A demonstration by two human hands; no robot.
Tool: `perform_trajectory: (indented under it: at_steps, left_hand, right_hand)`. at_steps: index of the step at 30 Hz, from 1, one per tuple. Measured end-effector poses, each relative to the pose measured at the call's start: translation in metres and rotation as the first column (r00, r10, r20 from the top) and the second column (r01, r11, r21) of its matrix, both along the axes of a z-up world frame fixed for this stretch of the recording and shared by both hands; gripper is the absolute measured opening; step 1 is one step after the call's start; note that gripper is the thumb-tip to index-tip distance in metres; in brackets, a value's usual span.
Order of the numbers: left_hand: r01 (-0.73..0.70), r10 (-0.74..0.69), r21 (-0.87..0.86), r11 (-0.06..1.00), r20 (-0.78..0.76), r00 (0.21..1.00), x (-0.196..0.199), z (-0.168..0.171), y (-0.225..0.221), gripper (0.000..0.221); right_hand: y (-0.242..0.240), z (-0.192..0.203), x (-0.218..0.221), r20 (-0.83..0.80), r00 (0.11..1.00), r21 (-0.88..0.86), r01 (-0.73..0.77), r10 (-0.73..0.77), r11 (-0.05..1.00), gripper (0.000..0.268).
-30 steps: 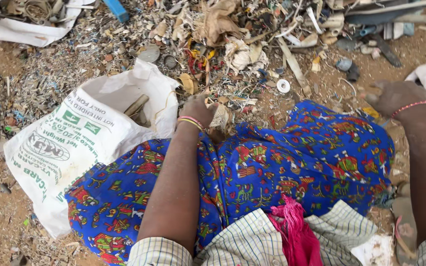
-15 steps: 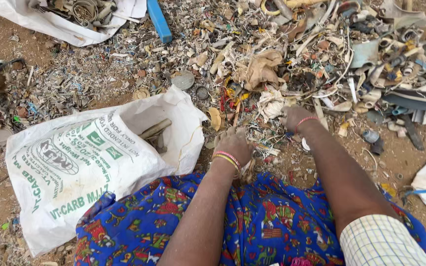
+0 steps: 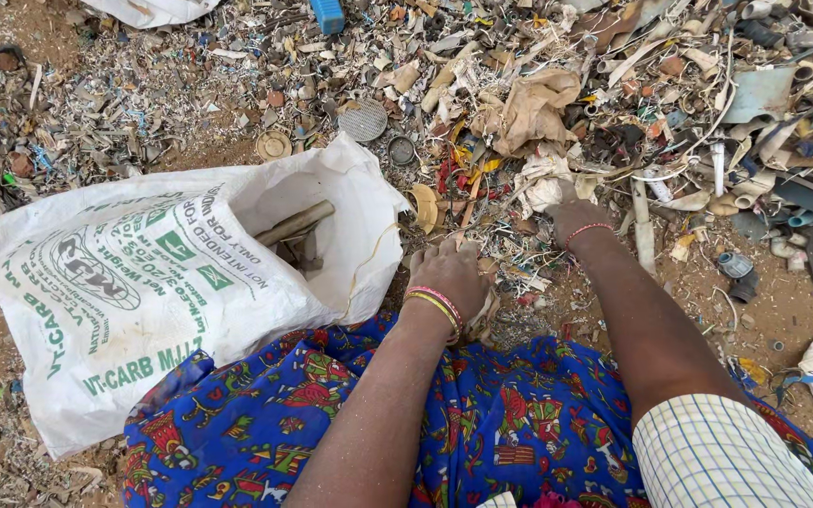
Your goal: The person picks up various small scrap materials from a large pile on the ground and sorts them by hand into separate white bags.
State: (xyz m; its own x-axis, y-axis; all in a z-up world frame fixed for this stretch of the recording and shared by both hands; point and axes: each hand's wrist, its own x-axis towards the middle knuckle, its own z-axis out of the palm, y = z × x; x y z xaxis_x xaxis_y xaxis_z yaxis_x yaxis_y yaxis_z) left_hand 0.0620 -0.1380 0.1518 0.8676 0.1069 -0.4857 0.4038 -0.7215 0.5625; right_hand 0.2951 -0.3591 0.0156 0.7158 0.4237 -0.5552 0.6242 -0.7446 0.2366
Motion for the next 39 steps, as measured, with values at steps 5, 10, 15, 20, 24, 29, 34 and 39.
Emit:
perform_trajectory:
  at_steps: [5, 10, 15, 20, 24, 29, 34, 39]
  left_hand:
    - [0.028, -0.028, 0.002, 1.000, 0.003, 1.000, 0.001, 0.004, -0.003, 0.054]
    - [0.032, -0.031, 0.023, 0.999, -0.027, 0.999, -0.005, 0.008, -0.006, 0.053]
    - [0.024, -0.023, 0.013, 1.000, -0.051, 0.998, -0.016, 0.010, -0.009, 0.057]
    - [0.068, -0.067, 0.016, 0.998, -0.071, 0.995, -0.014, 0.008, -0.010, 0.066]
    - [0.081, -0.081, -0.010, 0.997, -0.125, 0.989, -0.004, 0.010, -0.005, 0.062]
    - [0.064, -0.065, -0.009, 0.998, -0.116, 0.991, 0.007, 0.008, 0.001, 0.057]
    - [0.075, -0.076, -0.009, 0.997, -0.123, 0.989, 0.010, -0.002, -0.005, 0.057]
    - [0.071, -0.070, 0.004, 0.997, -0.116, 0.991, 0.006, -0.006, -0.010, 0.061]
  right_hand:
    - [0.004, 0.017, 0.006, 0.020, 0.997, 0.209, -0.071, 0.068, 0.975, 0.031]
    - [0.006, 0.028, 0.026, -0.011, 0.997, 0.219, 0.081, -0.080, 0.972, 0.031]
    - [-0.056, 0.000, 0.041, -0.112, 0.922, 0.183, 0.385, -0.370, 0.905, 0.044]
    - [-0.094, -0.030, 0.041, -0.095, 0.923, 0.044, 0.379, -0.373, 0.925, 0.080]
    - [-0.080, -0.023, 0.034, -0.094, 0.843, 0.222, 0.536, -0.530, 0.814, 0.108]
    - [-0.040, -0.027, 0.027, -0.235, 0.770, 0.495, 0.620, -0.593, 0.609, 0.139]
    - [0.008, -0.009, 0.001, -0.347, 0.736, 0.278, 0.673, -0.581, 0.686, 0.114]
    - [0.029, -0.009, -0.007, -0.157, 0.908, 0.205, 0.414, -0.388, 0.887, 0.114]
